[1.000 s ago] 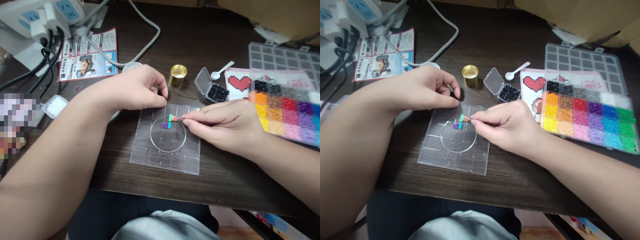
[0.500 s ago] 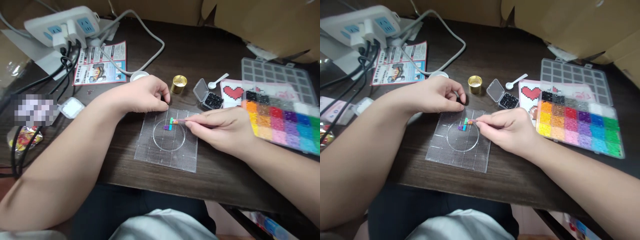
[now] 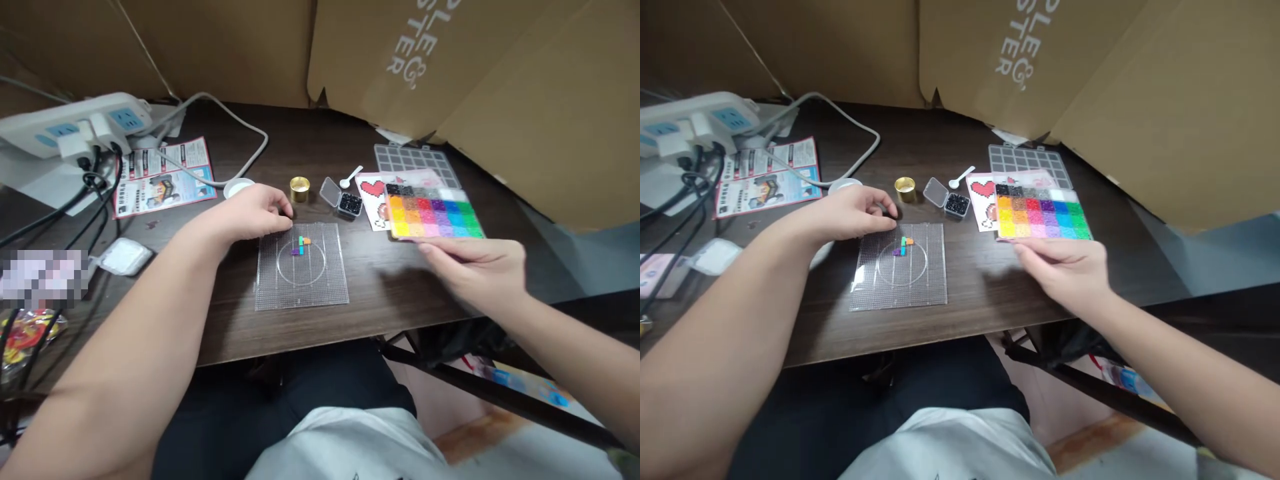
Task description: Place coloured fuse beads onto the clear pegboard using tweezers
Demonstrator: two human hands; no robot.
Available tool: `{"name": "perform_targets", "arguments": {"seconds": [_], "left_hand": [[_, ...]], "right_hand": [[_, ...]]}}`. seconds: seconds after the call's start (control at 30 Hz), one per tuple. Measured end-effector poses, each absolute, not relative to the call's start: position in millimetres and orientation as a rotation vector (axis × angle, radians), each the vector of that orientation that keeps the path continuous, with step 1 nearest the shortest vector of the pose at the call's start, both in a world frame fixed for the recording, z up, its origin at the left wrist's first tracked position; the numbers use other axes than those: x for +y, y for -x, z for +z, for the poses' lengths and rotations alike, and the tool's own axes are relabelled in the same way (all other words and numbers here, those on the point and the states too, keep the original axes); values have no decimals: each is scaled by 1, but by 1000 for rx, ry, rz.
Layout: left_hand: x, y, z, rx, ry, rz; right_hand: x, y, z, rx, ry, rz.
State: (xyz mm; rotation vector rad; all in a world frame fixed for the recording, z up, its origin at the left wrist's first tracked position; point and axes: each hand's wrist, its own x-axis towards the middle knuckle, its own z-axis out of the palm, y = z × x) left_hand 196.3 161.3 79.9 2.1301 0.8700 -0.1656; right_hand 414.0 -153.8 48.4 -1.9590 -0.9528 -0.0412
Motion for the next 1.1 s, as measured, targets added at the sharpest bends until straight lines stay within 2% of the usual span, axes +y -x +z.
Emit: {"name": "perform_targets", "arguments": {"seconds": [0.1, 0.37, 0.87, 1.1], "left_hand": [[163, -196, 76, 863, -2117, -159], [165, -193, 71, 874, -2064, -166], [159, -193, 80, 872, -2114, -157], [155, -194, 83, 883, -2123, -148]], "right_hand": [[-177, -433, 45, -691, 2051, -132], [-189, -460, 32, -474, 2074, -98], [-196, -456, 40, -524, 2118, -58], [-196, -458, 31, -690, 2148, -198]]}}
